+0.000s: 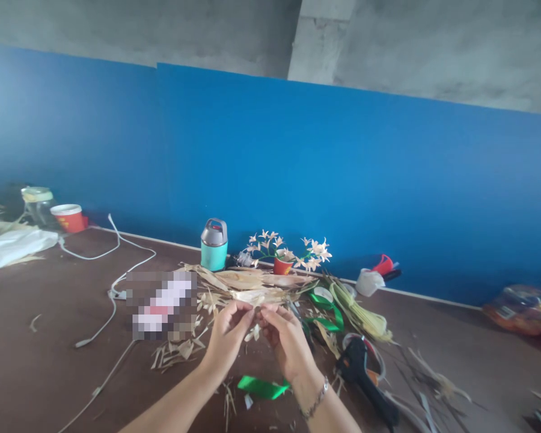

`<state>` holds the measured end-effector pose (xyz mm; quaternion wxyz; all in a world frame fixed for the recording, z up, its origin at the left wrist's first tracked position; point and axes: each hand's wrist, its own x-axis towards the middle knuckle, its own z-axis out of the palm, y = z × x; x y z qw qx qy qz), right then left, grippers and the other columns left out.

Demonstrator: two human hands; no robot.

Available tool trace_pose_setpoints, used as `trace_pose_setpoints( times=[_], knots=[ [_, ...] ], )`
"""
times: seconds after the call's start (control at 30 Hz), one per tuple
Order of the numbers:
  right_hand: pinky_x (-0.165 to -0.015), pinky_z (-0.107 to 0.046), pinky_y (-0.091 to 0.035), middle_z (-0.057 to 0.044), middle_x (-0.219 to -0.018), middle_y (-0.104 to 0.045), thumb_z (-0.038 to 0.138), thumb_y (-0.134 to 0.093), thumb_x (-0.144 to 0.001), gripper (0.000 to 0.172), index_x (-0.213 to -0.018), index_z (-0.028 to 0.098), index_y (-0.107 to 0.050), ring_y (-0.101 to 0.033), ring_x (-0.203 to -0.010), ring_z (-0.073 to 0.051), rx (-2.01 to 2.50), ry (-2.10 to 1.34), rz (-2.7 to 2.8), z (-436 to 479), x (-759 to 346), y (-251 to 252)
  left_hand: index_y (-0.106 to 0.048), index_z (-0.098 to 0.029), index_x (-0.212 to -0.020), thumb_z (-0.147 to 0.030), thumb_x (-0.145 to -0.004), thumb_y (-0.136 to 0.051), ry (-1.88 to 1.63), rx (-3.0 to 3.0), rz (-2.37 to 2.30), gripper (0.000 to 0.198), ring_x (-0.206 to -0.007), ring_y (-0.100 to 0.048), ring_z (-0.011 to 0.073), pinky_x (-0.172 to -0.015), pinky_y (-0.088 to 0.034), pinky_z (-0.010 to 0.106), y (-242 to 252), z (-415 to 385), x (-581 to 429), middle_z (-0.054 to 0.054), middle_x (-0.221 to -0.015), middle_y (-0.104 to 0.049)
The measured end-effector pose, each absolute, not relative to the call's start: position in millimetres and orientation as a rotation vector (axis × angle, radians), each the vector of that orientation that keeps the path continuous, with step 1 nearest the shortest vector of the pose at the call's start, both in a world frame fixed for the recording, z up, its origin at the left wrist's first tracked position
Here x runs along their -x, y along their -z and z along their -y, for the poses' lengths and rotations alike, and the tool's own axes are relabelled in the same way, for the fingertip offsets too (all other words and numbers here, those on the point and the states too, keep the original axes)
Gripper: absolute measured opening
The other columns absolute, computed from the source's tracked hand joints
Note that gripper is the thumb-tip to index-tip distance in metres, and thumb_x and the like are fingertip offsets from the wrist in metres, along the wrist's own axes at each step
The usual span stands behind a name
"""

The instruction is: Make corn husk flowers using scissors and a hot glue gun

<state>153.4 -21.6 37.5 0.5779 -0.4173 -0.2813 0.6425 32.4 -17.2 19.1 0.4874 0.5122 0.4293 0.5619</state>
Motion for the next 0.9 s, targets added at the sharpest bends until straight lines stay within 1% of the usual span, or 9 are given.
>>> trace_pose_setpoints(
  times=[0.13,0.23,0.3,0.37,0.43,0.53,0.6,0.73,0.9],
  knots=[
    [-0.046,-0.020,-0.038,0.002,-0.056,-0.058,0.026,-0.073,-0.060,0.016,-0.065,0.016,-0.061,-0.049,-0.048,-0.009,1.015,-1.431,0.829,24.2,-151.6,-42.1,-0.059,-0.017,-0.073,-0.036,-0.074,-0.060,-1.385,-1.239,-1.045,0.019,-0.063,-0.057,0.0150,-0.059,-0.043,0.023,-18.0,16.5,-31.7,0.000,-0.067,-0.062],
    [-0.047,-0.021,-0.038,0.004,-0.059,-0.058,0.023,-0.072,-0.060,0.020,-0.076,0.018,-0.062,-0.048,-0.050,-0.010,1.011,-1.354,1.037,23.4,-155.8,-46.1,-0.060,-0.017,-0.073,-0.035,-0.070,-0.064,-1.382,-1.121,-1.012,0.019,-0.061,-0.055,0.0132,-0.058,-0.042,0.022,-19.6,16.3,-30.5,-0.002,-0.065,-0.060],
    [-0.051,-0.022,-0.039,0.002,-0.065,-0.060,0.024,-0.070,-0.062,0.022,-0.082,0.018,-0.063,-0.050,-0.055,-0.011,1.018,-1.292,1.189,21.1,-161.0,-47.0,-0.060,-0.016,-0.072,-0.034,-0.068,-0.066,-1.357,-1.019,-0.963,0.019,-0.060,-0.054,0.0127,-0.058,-0.042,0.021,-21.0,16.2,-30.1,-0.002,-0.063,-0.060],
    [-0.053,-0.023,-0.040,0.001,-0.067,-0.061,0.028,-0.068,-0.066,0.018,-0.080,0.017,-0.065,-0.051,-0.056,-0.012,1.059,-1.236,1.319,17.8,-167.0,-46.0,-0.060,-0.015,-0.070,-0.032,-0.066,-0.068,-1.341,-0.947,-0.934,0.019,-0.059,-0.054,0.0120,-0.057,-0.041,0.021,-22.6,16.1,-30.3,-0.002,-0.062,-0.060],
    [-0.054,-0.024,-0.039,0.001,-0.064,-0.061,0.031,-0.069,-0.067,0.016,-0.075,0.017,-0.065,-0.050,-0.055,-0.012,1.108,-1.187,1.413,14.5,-173.0,-43.9,-0.060,-0.015,-0.068,-0.031,-0.064,-0.069,-1.342,-0.916,-0.936,0.019,-0.059,-0.054,0.0116,-0.058,-0.041,0.021,-24.5,16.1,-30.8,-0.002,-0.061,-0.060],
    [-0.051,-0.023,-0.034,0.001,-0.058,-0.059,0.034,-0.070,-0.067,0.019,-0.067,0.017,-0.063,-0.047,-0.052,-0.011,1.154,-1.185,1.450,11.3,-179.7,-41.9,-0.061,-0.015,-0.067,-0.032,-0.062,-0.070,-1.347,-0.909,-0.981,0.020,-0.058,-0.055,0.0119,-0.057,-0.041,0.021,-27.1,16.4,-31.7,-0.002,-0.060,-0.061],
    [-0.049,-0.022,-0.031,0.002,-0.056,-0.058,0.038,-0.069,-0.069,0.023,-0.065,0.017,-0.062,-0.044,-0.050,-0.010,1.151,-1.231,1.405,10.5,-182.1,-42.0,-0.062,-0.015,-0.067,-0.033,-0.062,-0.070,-1.348,-0.947,-1.019,0.020,-0.056,-0.055,0.0120,-0.055,-0.041,0.021,-27.6,16.4,-32.1,-0.002,-0.059,-0.061],
    [-0.047,-0.021,-0.026,0.003,-0.053,-0.057,0.041,-0.065,-0.073,0.026,-0.064,0.017,-0.059,-0.041,-0.047,-0.008,1.080,-1.288,1.353,10.2,-182.5,-42.6,-0.063,-0.015,-0.066,-0.031,-0.065,-0.067,-1.331,-1.138,-1.067,0.016,-0.051,-0.053,0.0118,-0.050,-0.039,0.021,-24.2,15.4,-32.5,-0.001,-0.055,-0.060],
    [-0.046,-0.022,-0.026,0.004,-0.049,-0.056,0.041,-0.065,-0.072,0.027,-0.061,0.017,-0.059,-0.039,-0.044,-0.008,1.117,-1.261,1.362,9.9,-179.4,-42.6,-0.061,-0.016,-0.065,-0.031,-0.070,-0.061,-1.319,-1.324,-1.071,0.016,-0.048,-0.051,0.0120,-0.049,-0.037,0.021,-17.1,14.6,-32.6,-0.001,-0.051,-0.057]
  ],
)
